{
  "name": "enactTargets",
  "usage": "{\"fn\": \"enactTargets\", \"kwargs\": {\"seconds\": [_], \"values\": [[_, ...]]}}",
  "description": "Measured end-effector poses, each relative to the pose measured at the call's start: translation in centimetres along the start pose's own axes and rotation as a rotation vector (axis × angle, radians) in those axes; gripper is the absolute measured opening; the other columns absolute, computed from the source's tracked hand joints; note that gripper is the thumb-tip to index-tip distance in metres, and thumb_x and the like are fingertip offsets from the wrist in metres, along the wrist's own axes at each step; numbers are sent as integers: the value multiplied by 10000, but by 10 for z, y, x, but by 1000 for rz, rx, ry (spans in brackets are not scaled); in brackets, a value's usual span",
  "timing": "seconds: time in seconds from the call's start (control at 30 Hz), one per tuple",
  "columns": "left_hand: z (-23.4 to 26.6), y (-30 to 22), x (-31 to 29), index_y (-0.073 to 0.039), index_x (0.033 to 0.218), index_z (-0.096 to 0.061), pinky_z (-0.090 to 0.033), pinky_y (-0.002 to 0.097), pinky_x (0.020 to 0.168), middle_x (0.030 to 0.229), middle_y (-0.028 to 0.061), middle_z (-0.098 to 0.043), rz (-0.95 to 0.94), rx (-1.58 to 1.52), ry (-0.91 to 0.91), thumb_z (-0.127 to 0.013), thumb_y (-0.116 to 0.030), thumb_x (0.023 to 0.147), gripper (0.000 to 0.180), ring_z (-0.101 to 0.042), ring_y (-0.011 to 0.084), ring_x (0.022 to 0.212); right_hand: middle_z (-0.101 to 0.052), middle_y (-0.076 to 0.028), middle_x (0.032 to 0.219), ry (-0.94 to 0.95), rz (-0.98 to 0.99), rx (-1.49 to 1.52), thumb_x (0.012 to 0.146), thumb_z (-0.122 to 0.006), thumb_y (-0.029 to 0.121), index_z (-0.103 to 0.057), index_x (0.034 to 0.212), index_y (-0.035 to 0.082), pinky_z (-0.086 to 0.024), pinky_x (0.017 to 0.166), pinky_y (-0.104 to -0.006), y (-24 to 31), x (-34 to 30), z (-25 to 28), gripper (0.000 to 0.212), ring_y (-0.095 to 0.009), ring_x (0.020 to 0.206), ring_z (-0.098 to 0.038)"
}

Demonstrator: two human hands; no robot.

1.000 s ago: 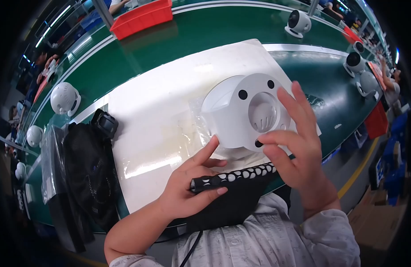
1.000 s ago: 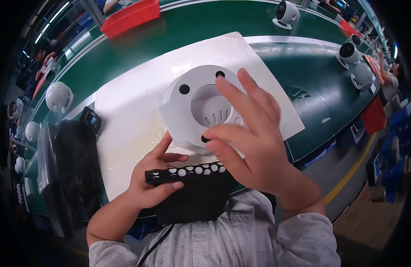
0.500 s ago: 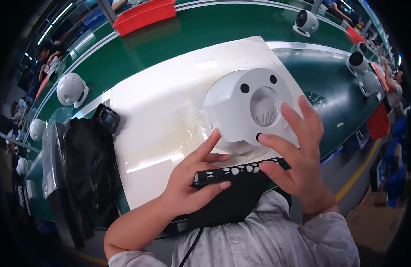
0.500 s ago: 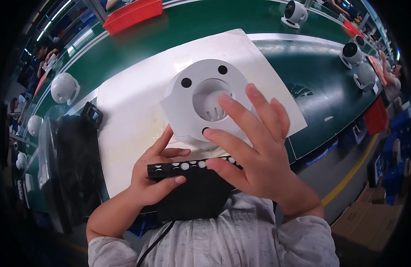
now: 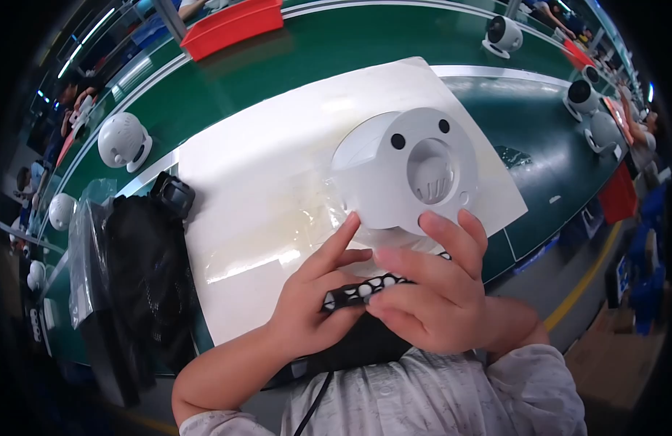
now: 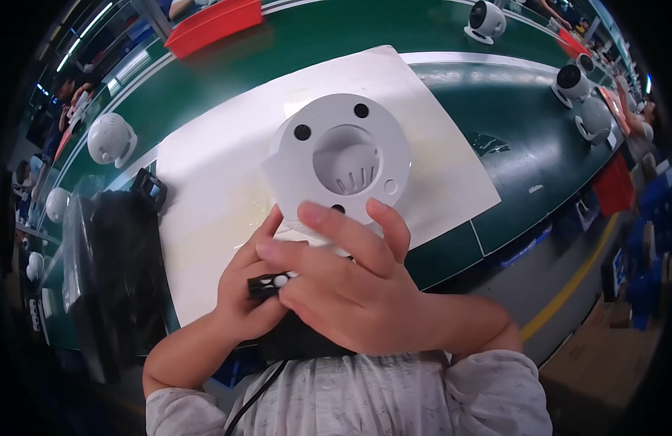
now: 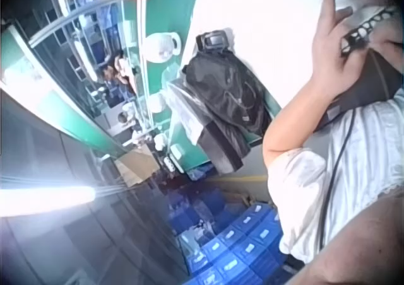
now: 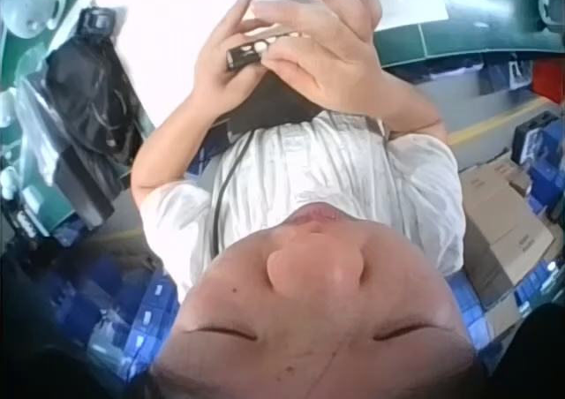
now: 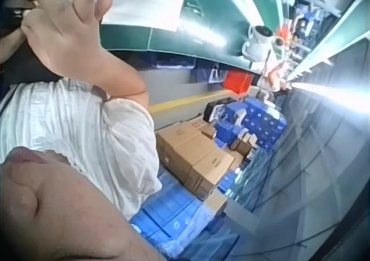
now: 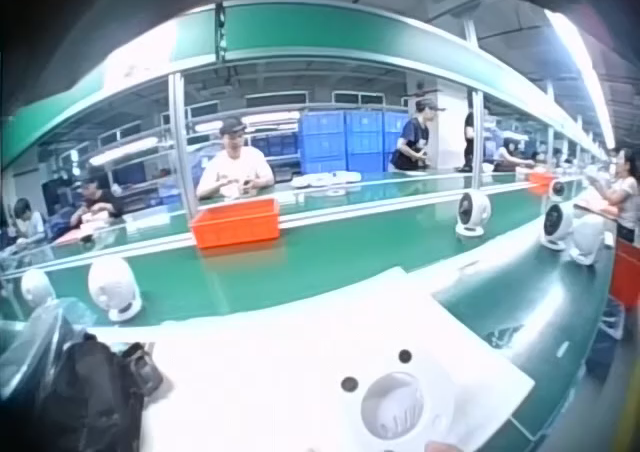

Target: Assembling components of white spherical security cameras on a factory production line.

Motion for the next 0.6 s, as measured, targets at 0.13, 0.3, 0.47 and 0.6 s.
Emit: {"fn": "enactTargets", "kwargs": {"seconds": [0.13,0.3,0.47,0.6], "values": [[-1,6,-7,5,776,-535,-469,323,760,1313,243,-287,62,-62,-57,-651,8,648,172,-564,305,964,-486,-127,1158,-269,-257,122,710,-607,129,-570,761,98,-195,978,-426,-51,-4,33,71,-323,1181,-330],[-5,8,-2,4,783,-548,-468,318,768,1311,245,-290,71,-70,-42,-651,7,655,165,-569,301,956,-456,-158,1193,-353,-482,396,740,-580,71,-563,769,49,-271,957,-382,-107,-14,34,40,-311,1195,-330],[-3,5,0,1,805,-561,-466,319,777,1308,239,-298,83,-56,-33,-654,6,655,177,-568,299,960,-539,-102,1097,-192,-377,126,704,-596,60,-586,796,53,-262,946,-382,-86,-9,42,93,-299,1131,-407],[-4,6,1,5,804,-569,-464,321,779,1308,239,-300,91,-73,-40,-656,6,655,173,-569,295,957,-555,-64,1065,16,-282,-309,697,-600,125,-611,865,75,-198,955,-431,-62,-8,47,176,-256,1102,-432]]}}
Point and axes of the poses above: each hand's wrist, its own x-axis towards the middle knuckle, its own z-axis out of the back of the hand, y = z × x, the point moved 8 cm from there along x, towards the middle knuckle
